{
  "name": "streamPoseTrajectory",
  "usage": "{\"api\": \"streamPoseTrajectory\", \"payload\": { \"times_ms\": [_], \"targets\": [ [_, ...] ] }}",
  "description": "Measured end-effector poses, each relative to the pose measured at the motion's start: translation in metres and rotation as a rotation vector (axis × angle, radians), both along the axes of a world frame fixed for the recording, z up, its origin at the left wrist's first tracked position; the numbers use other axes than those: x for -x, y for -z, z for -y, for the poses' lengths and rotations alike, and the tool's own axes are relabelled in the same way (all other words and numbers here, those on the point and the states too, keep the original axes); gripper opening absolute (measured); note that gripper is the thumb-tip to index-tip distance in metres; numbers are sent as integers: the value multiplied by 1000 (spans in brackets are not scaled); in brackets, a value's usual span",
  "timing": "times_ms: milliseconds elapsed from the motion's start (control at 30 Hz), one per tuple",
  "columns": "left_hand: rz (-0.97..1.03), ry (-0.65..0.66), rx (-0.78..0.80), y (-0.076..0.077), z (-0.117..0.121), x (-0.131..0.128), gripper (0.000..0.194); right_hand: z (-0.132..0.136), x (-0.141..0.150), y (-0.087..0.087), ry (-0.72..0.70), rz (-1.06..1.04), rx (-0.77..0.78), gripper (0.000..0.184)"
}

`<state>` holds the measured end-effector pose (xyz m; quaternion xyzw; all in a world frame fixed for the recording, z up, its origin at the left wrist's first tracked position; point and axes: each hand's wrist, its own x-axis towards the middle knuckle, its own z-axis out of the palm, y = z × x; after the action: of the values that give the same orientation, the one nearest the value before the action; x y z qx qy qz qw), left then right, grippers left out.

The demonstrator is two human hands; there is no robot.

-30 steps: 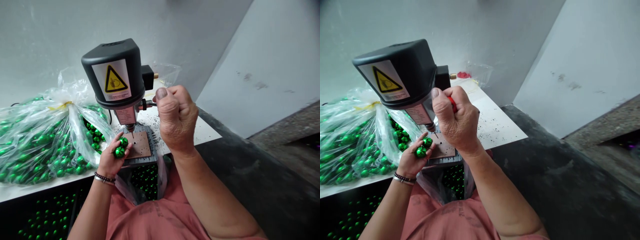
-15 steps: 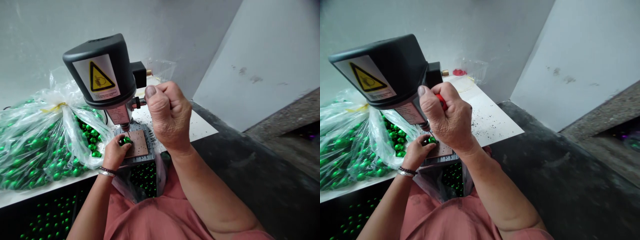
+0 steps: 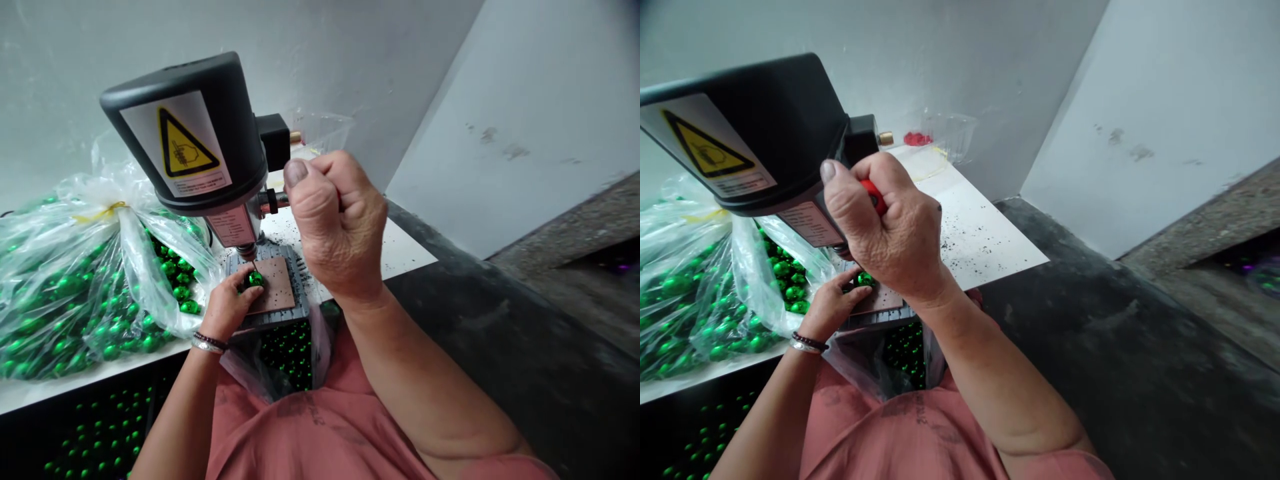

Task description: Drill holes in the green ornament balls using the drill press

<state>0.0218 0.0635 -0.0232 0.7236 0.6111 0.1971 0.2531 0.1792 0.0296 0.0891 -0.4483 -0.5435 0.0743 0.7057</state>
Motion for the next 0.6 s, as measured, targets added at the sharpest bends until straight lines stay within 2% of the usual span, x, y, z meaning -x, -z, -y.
{"api": "streamPoseTrajectory", "payload": {
  "times_ms": [200,367,500,600],
  "targets": [
    [19,103,-38,6,1,5,48,-20,-8,-22,113,117,-1,37],
    [159,-14,48,5,-1,7,48,-49,-16,-37,169,191,31,42],
    [302,-45,117,10,-4,10,48,-67,-18,-41,171,186,42,48],
    [316,-58,117,13,-6,10,49,-74,-19,-41,161,179,52,52]
  ]
}}
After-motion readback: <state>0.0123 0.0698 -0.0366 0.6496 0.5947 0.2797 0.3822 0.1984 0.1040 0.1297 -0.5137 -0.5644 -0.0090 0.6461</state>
